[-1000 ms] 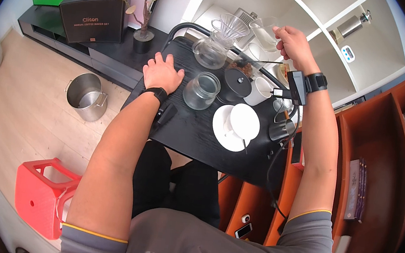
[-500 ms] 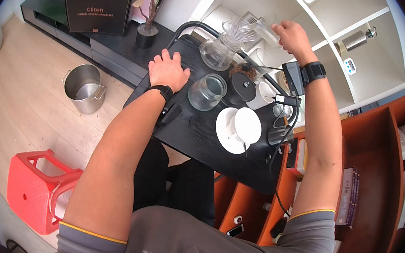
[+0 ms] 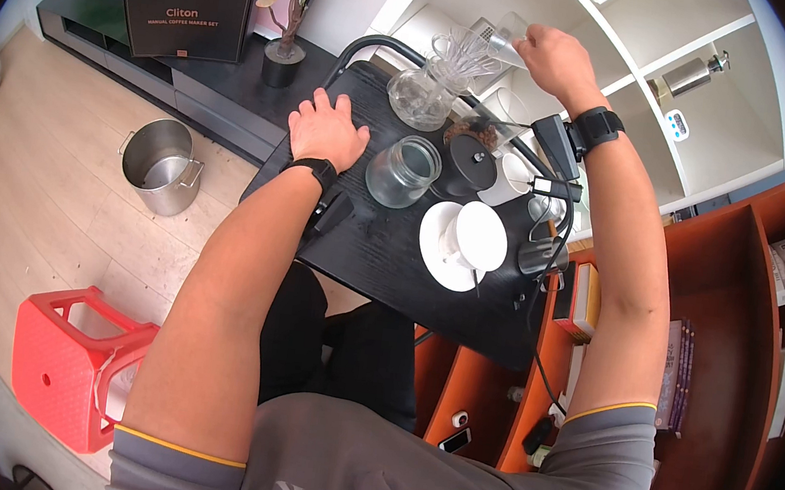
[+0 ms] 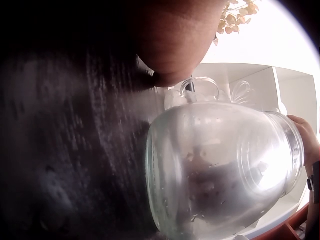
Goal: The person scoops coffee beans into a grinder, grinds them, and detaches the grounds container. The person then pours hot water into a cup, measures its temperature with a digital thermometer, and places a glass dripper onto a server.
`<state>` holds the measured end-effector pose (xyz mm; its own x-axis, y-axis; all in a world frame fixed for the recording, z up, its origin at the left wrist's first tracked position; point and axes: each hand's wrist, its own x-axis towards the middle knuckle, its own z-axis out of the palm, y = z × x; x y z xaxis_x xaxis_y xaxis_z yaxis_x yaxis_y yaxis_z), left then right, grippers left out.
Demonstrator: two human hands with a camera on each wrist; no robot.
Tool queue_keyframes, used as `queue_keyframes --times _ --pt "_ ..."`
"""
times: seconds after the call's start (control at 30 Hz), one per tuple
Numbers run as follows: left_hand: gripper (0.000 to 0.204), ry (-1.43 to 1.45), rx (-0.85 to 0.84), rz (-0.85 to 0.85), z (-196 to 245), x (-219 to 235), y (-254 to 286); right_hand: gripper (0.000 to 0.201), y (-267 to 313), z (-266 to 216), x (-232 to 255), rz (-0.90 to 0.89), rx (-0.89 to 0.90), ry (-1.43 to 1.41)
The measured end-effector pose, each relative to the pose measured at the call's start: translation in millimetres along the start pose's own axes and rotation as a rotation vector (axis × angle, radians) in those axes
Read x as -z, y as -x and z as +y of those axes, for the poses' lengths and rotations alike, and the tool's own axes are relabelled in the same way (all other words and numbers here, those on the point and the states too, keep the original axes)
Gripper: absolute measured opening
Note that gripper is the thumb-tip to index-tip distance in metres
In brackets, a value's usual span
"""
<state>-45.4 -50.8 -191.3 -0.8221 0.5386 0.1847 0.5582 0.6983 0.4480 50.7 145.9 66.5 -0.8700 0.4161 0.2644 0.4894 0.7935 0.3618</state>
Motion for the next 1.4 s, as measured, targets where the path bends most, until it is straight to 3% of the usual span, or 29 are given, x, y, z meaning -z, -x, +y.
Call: queue_keyframes --times 0.33,0.4,0.43,0.5,0.53,0.6,0.7,0.77,0.93,1.17,1.4 --pt "0.06 -0.026 0.002 -0.032 1.5 3.5 0.2 0.036 6.2 -3.5 -11.1 0.038 0.033 0.054" --pt "0.06 -0.035 -0.002 -0.036 2.5 4.6 0.2 0.039 -0.1 12.7 -25.5 0.222 0.076 -0.045" --pt "0.06 -0.039 0.001 -0.039 2.8 5.1 0.4 0.039 -1.2 19.1 -25.2 0.221 0.063 -0.054" --pt "0.061 -0.059 -0.008 -0.028 2.5 3.0 0.0 0.043 0.4 34.8 -25.2 0.182 -0.053 -0.383" --pt "0.062 -0.067 -0.009 -0.012 2.1 1.2 -0.3 0.042 13.8 30.7 -9.5 0.072 -0.191 -0.617" --pt "0.063 -0.084 -0.023 -0.004 0.7 -4.2 -1.5 0.04 28.9 43.3 -4.1 0.083 -0.249 -0.794" --pt "0.066 -0.104 -0.035 0.003 2.0 -5.7 -3.4 0.036 62.4 68.5 -4.4 0.159 -0.33 -1.038" --pt "0.068 -0.114 -0.017 -0.004 2.9 -4.5 -3.3 0.022 101.1 68.2 16.7 0.26 -0.369 -1.287" --pt "0.072 -0.131 -0.003 -0.051 4.9 -2.7 -4.7 0.035 192.3 87.9 10.6 0.315 -0.341 -1.398" --pt "0.072 -0.144 -0.01 -0.046 5.2 -4.5 -5.7 0.027 303.6 67.9 -48.2 0.382 -0.568 -1.648" --pt "0.073 -0.17 -0.026 -0.039 2.2 -9.1 -8.3 0.026 354.6 28.1 -128.9 0.41 -0.764 -1.835"
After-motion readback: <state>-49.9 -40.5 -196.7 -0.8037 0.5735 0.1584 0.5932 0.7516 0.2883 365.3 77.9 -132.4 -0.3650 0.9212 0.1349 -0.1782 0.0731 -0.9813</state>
